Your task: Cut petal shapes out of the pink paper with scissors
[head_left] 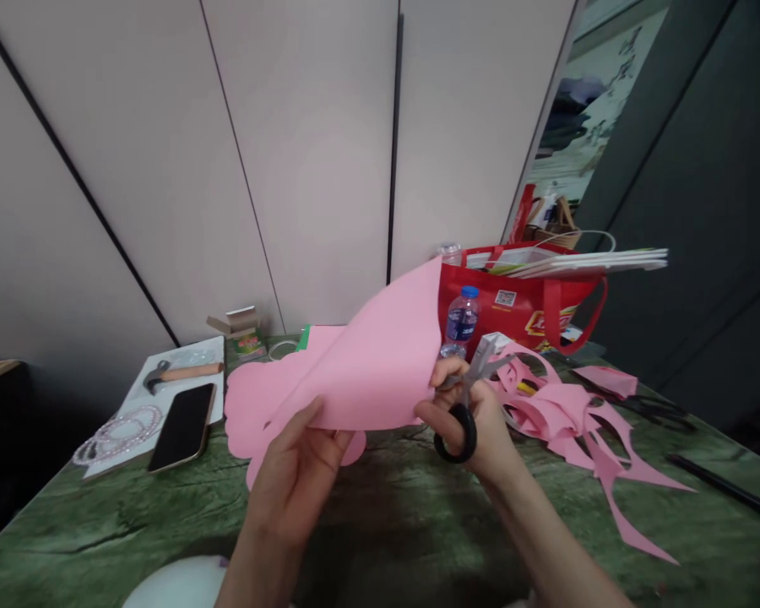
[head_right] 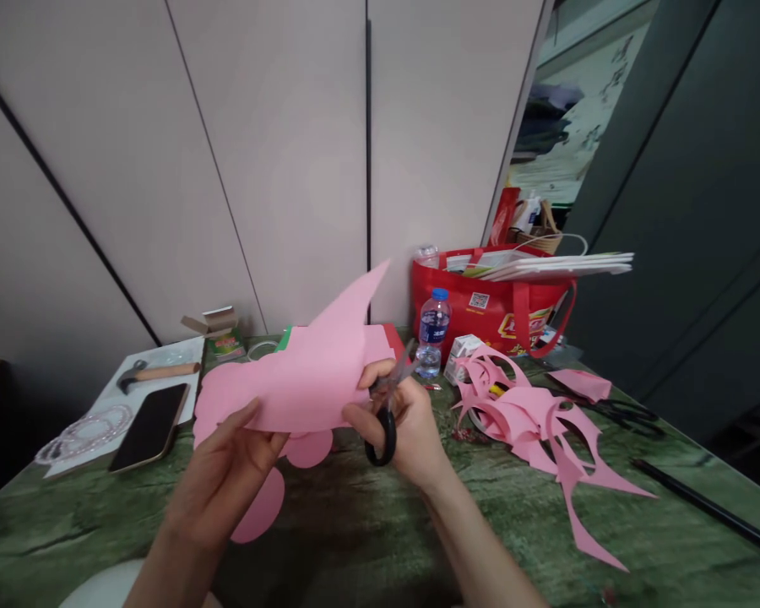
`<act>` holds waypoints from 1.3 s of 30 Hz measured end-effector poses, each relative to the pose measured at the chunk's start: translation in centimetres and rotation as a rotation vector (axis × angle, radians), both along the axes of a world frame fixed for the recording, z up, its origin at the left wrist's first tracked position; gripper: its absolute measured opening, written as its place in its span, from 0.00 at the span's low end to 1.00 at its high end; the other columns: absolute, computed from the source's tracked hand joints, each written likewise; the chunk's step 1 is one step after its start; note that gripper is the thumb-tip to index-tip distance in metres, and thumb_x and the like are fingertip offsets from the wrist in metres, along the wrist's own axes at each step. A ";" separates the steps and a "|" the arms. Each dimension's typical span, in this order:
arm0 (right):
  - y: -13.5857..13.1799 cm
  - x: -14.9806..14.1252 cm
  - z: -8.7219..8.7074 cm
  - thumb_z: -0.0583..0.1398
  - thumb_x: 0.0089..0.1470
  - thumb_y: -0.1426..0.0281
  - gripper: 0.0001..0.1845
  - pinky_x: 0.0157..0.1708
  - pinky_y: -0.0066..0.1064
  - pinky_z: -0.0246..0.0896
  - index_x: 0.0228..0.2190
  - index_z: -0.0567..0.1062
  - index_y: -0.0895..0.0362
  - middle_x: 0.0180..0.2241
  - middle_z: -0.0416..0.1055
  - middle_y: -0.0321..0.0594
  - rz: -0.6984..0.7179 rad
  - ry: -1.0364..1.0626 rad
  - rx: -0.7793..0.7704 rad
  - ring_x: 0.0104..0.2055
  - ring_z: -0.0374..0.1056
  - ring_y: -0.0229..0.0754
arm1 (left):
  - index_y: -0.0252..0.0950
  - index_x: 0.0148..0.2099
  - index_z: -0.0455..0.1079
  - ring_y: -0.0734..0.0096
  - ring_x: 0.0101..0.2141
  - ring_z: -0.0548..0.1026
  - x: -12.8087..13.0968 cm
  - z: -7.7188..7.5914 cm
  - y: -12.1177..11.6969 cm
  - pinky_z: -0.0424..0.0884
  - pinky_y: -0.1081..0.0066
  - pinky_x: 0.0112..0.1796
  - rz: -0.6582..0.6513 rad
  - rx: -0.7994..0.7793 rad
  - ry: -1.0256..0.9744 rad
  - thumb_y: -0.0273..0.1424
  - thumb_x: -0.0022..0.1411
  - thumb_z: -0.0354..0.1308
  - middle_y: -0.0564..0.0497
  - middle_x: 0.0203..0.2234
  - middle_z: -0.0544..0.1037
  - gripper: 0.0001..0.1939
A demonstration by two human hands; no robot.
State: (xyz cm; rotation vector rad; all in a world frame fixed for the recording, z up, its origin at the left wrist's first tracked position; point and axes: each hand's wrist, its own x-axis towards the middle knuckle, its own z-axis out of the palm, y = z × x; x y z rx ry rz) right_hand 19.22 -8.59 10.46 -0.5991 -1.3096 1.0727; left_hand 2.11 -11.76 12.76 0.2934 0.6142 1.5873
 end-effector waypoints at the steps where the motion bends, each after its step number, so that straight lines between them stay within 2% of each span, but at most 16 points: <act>1: -0.6 -0.2 0.2 0.66 0.40 0.70 0.14 0.14 0.22 0.41 0.29 0.66 0.53 0.15 0.54 0.24 -0.005 -0.004 -0.037 0.14 0.47 0.30 | 0.38 0.51 0.65 0.64 0.43 0.74 0.1 -0.3 -0.2 0.71 0.61 0.44 -0.006 0.028 -0.002 0.18 0.59 0.47 0.48 0.40 0.78 0.20; 4: -2.3 -1.2 -0.3 0.65 0.41 0.69 0.14 0.17 0.22 0.53 0.31 0.67 0.53 0.19 0.56 0.25 -0.135 0.115 -0.225 0.18 0.56 0.31 | 0.40 0.53 0.64 0.61 0.48 0.71 0.3 -1.7 0.0 0.68 0.55 0.47 0.000 0.097 0.026 0.17 0.58 0.49 0.48 0.44 0.76 0.22; 6: -2.9 -2.0 -1.7 0.66 0.39 0.67 0.16 0.20 0.25 0.62 0.31 0.66 0.53 0.23 0.61 0.28 -0.192 0.239 -0.337 0.23 0.63 0.35 | 0.41 0.52 0.65 0.62 0.48 0.71 0.5 -2.8 0.3 0.68 0.56 0.47 0.062 0.150 0.058 0.17 0.56 0.51 0.49 0.44 0.77 0.23; 9: -2.4 -3.2 -4.3 0.66 0.38 0.65 0.18 0.22 0.28 0.66 0.29 0.65 0.54 0.27 0.63 0.32 -0.239 0.314 -0.393 0.26 0.66 0.37 | 0.42 0.51 0.66 0.63 0.46 0.72 0.7 -4.2 0.8 0.70 0.60 0.46 0.145 0.217 0.172 0.19 0.53 0.58 0.51 0.43 0.77 0.23; 13: 0.5 -3.9 -6.8 0.67 0.35 0.65 0.19 0.22 0.28 0.67 0.29 0.65 0.54 0.22 0.60 0.27 -0.222 0.280 -0.356 0.22 0.63 0.33 | 0.44 0.50 0.66 0.66 0.47 0.71 0.3 -5.7 1.8 0.70 0.65 0.45 0.174 0.184 0.280 0.21 0.51 0.61 0.53 0.44 0.76 0.24; 16: 1.9 -4.3 -7.5 0.68 0.35 0.66 0.19 0.20 0.26 0.65 0.29 0.65 0.54 0.18 0.58 0.24 -0.161 0.214 -0.344 0.18 0.59 0.31 | 0.40 0.49 0.68 0.63 0.47 0.71 -0.3 -6.7 3.2 0.71 0.63 0.44 0.112 0.152 0.264 0.21 0.52 0.59 0.51 0.43 0.76 0.21; 22: 2.7 -5.0 -8.6 0.68 0.34 0.66 0.19 0.15 0.23 0.56 0.28 0.67 0.55 0.15 0.60 0.24 -0.114 0.080 -0.343 0.16 0.57 0.32 | 0.32 0.48 0.68 0.61 0.40 0.76 -0.6 -9.2 6.0 0.72 0.58 0.42 0.014 0.049 0.215 0.16 0.52 0.56 0.45 0.38 0.78 0.20; 25: 3.3 -5.0 -8.9 0.68 0.32 0.67 0.18 0.19 0.24 0.58 0.27 0.68 0.56 0.16 0.61 0.25 -0.124 0.043 -0.326 0.18 0.60 0.33 | 0.33 0.47 0.68 0.62 0.40 0.76 -0.4 -9.2 6.5 0.72 0.59 0.43 0.050 0.041 0.209 0.17 0.53 0.55 0.46 0.38 0.79 0.18; 28: 3.6 -5.1 -9.0 0.69 0.31 0.68 0.17 0.25 0.26 0.61 0.25 0.69 0.56 0.21 0.67 0.31 -0.104 0.033 -0.309 0.24 0.65 0.37 | 0.35 0.45 0.69 0.65 0.44 0.73 -0.3 -8.1 6.7 0.70 0.61 0.46 0.165 0.095 0.211 0.21 0.58 0.52 0.48 0.40 0.78 0.13; 31: 3.5 -5.5 -9.1 0.69 0.32 0.68 0.16 0.26 0.28 0.63 0.26 0.70 0.57 0.22 0.70 0.34 -0.041 0.038 -0.325 0.25 0.66 0.38 | 0.35 0.44 0.70 0.65 0.46 0.72 -0.2 -7.5 6.7 0.69 0.62 0.46 0.265 0.111 0.242 0.24 0.59 0.52 0.49 0.41 0.77 0.11; 35: 3.7 -5.7 -9.1 0.67 0.38 0.64 0.19 0.24 0.30 0.67 0.32 0.67 0.55 0.22 0.68 0.31 -0.061 0.115 -0.372 0.23 0.67 0.38 | 0.35 0.38 0.72 0.64 0.47 0.71 0.3 -8.1 6.5 0.68 0.66 0.47 0.324 -0.001 0.331 0.25 0.53 0.59 0.49 0.38 0.78 0.08; 39: 4.1 -5.2 -9.1 0.67 0.38 0.63 0.18 0.23 0.28 0.67 0.29 0.66 0.54 0.20 0.65 0.27 -0.123 0.165 -0.396 0.22 0.67 0.35 | 0.35 0.35 0.73 0.64 0.45 0.72 0.5 -8.7 6.2 0.69 0.69 0.45 0.286 -0.068 0.400 0.24 0.49 0.63 0.49 0.35 0.79 0.08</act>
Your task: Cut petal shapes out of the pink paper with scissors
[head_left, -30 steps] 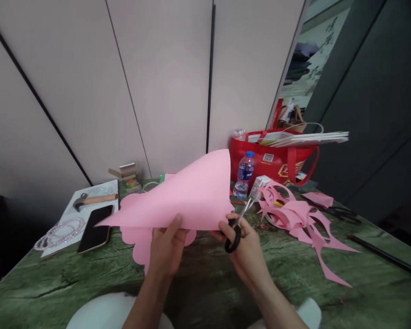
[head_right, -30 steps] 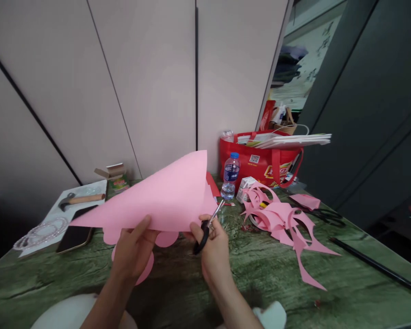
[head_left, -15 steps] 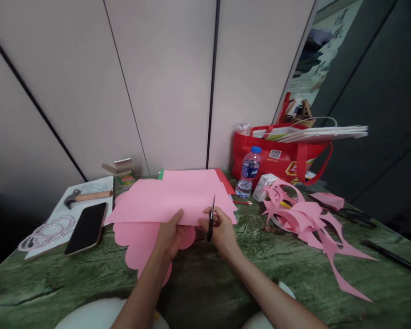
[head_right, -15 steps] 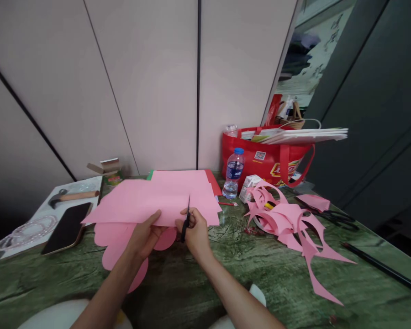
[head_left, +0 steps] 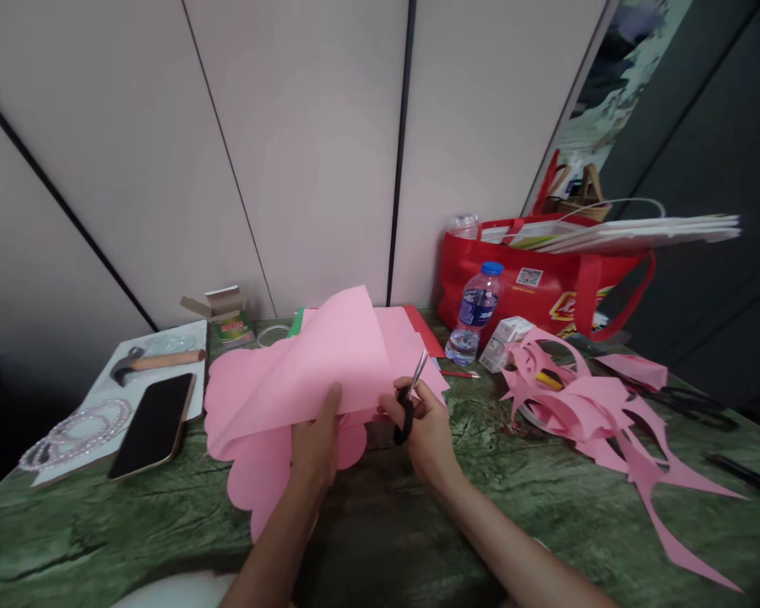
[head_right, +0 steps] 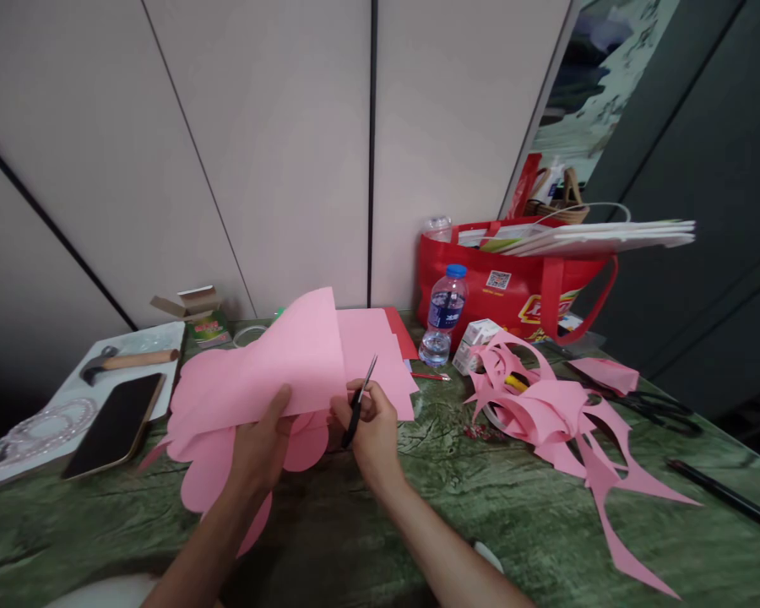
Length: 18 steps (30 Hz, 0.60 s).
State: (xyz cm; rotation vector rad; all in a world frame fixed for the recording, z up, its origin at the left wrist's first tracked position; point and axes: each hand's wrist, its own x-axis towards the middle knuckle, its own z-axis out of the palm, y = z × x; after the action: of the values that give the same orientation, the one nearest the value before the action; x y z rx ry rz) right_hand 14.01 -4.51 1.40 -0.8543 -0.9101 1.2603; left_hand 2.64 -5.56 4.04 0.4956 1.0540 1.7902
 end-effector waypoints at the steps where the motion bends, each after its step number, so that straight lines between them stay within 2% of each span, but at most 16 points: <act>1: 0.1 0.2 0.0 0.67 0.37 0.64 0.18 0.23 0.27 0.67 0.28 0.66 0.54 0.20 0.64 0.26 -0.002 0.003 -0.005 0.21 0.67 0.35 | 0.35 0.35 0.73 0.64 0.43 0.73 -0.1 0.0 0.0 0.70 0.67 0.44 -0.026 -0.002 0.003 0.25 0.49 0.62 0.49 0.36 0.79 0.08; 5: 0.5 0.8 -0.6 0.68 0.36 0.65 0.18 0.22 0.25 0.64 0.28 0.67 0.55 0.20 0.65 0.27 -0.005 0.007 -0.028 0.20 0.64 0.33 | 0.30 0.34 0.72 0.62 0.33 0.76 -0.5 -0.1 0.4 0.75 0.60 0.36 -0.117 -0.025 0.022 0.23 0.46 0.64 0.46 0.34 0.78 0.10; 9: -0.1 0.8 -1.1 0.65 0.42 0.63 0.16 0.25 0.26 0.62 0.33 0.67 0.54 0.24 0.68 0.30 0.039 0.004 -0.053 0.23 0.65 0.34 | 0.34 0.38 0.71 0.66 0.36 0.75 -0.7 -0.1 0.6 0.75 0.63 0.37 -0.041 -0.006 0.070 0.27 0.49 0.61 0.49 0.40 0.77 0.11; 10: -0.5 0.7 -1.1 0.65 0.42 0.63 0.16 0.25 0.26 0.61 0.33 0.68 0.55 0.24 0.68 0.31 0.082 -0.007 -0.057 0.24 0.65 0.35 | 0.35 0.38 0.72 0.66 0.37 0.75 -0.8 0.1 0.5 0.74 0.64 0.38 -0.012 -0.020 0.092 0.30 0.51 0.60 0.50 0.40 0.77 0.10; 13: -2.2 0.2 -0.6 0.71 0.31 0.70 0.18 0.22 0.25 0.55 0.27 0.72 0.61 0.20 0.68 0.33 0.288 -0.070 -0.053 0.22 0.62 0.35 | 0.32 0.30 0.74 0.63 0.38 0.75 -0.9 0.8 -0.2 0.68 0.63 0.45 0.027 -0.150 0.197 0.37 0.53 0.58 0.46 0.32 0.80 0.12; 15: -3.1 0.0 -0.1 0.70 0.33 0.71 0.18 0.22 0.24 0.53 0.29 0.72 0.61 0.21 0.67 0.32 0.460 -0.143 -0.052 0.22 0.59 0.33 | 0.32 0.25 0.75 0.58 0.42 0.73 -0.9 1.5 -0.8 0.61 0.63 0.51 0.008 -0.253 0.300 0.39 0.51 0.59 0.43 0.28 0.80 0.14; 16: -3.4 -0.1 0.1 0.70 0.33 0.71 0.18 0.23 0.25 0.52 0.29 0.72 0.61 0.21 0.67 0.32 0.492 -0.167 -0.047 0.23 0.59 0.33 | 0.32 0.23 0.75 0.57 0.42 0.73 -0.8 1.8 -1.1 0.58 0.62 0.52 0.001 -0.293 0.343 0.40 0.51 0.60 0.43 0.26 0.80 0.15; 18: -3.7 0.0 0.4 0.70 0.34 0.70 0.19 0.24 0.25 0.52 0.29 0.71 0.60 0.22 0.66 0.32 0.503 -0.167 -0.056 0.24 0.58 0.33 | 0.33 0.25 0.76 0.57 0.40 0.75 -0.6 2.3 -1.6 0.60 0.62 0.51 -0.011 -0.332 0.394 0.40 0.53 0.58 0.44 0.26 0.80 0.15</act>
State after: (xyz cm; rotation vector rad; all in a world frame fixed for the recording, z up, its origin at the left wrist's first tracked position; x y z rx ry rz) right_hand 14.01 -8.19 1.81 -0.8092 -1.2815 1.6686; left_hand 2.03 -7.17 6.36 0.6588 1.5832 1.4962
